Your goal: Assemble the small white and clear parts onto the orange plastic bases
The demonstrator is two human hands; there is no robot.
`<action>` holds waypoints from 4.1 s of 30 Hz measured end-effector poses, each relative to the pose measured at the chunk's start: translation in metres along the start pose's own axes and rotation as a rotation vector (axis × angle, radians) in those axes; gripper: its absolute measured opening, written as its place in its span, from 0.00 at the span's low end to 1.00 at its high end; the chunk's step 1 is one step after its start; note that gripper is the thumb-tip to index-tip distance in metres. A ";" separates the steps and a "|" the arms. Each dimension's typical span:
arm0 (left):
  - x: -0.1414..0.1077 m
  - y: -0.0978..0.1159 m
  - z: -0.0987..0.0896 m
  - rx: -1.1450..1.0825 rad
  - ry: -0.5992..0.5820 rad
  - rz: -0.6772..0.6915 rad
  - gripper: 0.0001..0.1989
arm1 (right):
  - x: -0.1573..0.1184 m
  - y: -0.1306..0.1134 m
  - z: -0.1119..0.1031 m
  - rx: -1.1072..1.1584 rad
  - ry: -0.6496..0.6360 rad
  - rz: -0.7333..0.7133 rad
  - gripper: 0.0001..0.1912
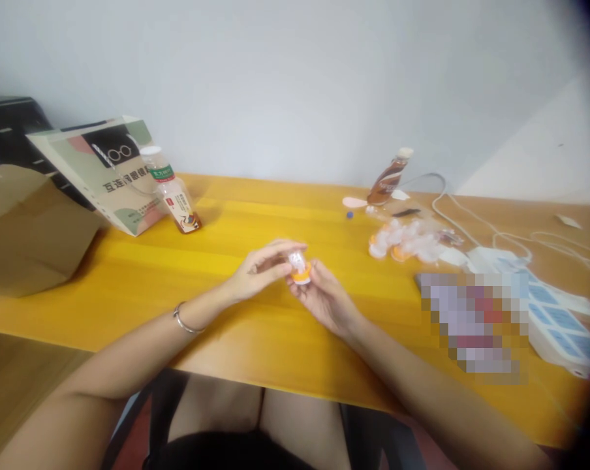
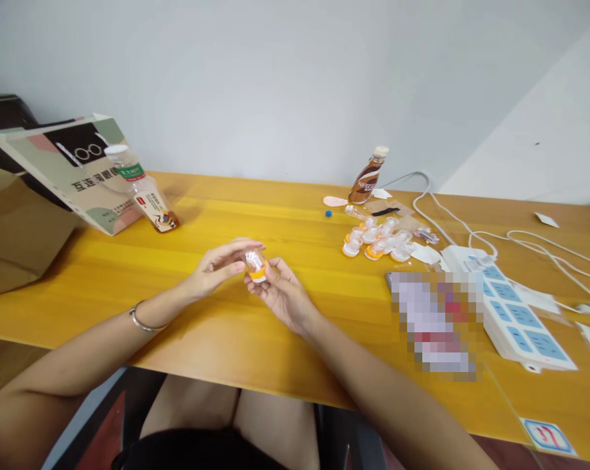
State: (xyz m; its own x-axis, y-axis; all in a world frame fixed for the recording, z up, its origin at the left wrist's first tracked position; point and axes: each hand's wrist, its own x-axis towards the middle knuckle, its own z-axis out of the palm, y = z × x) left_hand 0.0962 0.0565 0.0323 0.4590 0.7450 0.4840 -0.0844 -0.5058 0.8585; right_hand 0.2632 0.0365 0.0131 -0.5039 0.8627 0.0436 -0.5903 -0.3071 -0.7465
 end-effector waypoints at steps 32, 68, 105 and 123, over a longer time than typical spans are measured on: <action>0.003 0.004 -0.010 0.491 -0.092 0.276 0.13 | 0.001 0.006 -0.003 -0.188 0.005 -0.106 0.13; 0.002 0.031 -0.010 0.650 -0.256 -0.053 0.12 | -0.004 0.010 -0.016 -0.814 -0.034 -0.568 0.10; 0.001 0.014 0.020 -0.163 0.305 -0.135 0.14 | -0.003 0.021 0.022 -0.418 0.114 -0.476 0.14; 0.000 0.036 0.029 -0.199 0.462 0.047 0.11 | -0.008 0.032 0.053 -0.474 0.317 -0.763 0.13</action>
State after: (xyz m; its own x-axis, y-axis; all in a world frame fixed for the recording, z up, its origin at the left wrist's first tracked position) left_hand 0.1184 0.0252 0.0584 0.0149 0.8610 0.5084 -0.2835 -0.4840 0.8279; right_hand 0.2146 -0.0014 0.0241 0.1471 0.8532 0.5004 -0.3369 0.5189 -0.7857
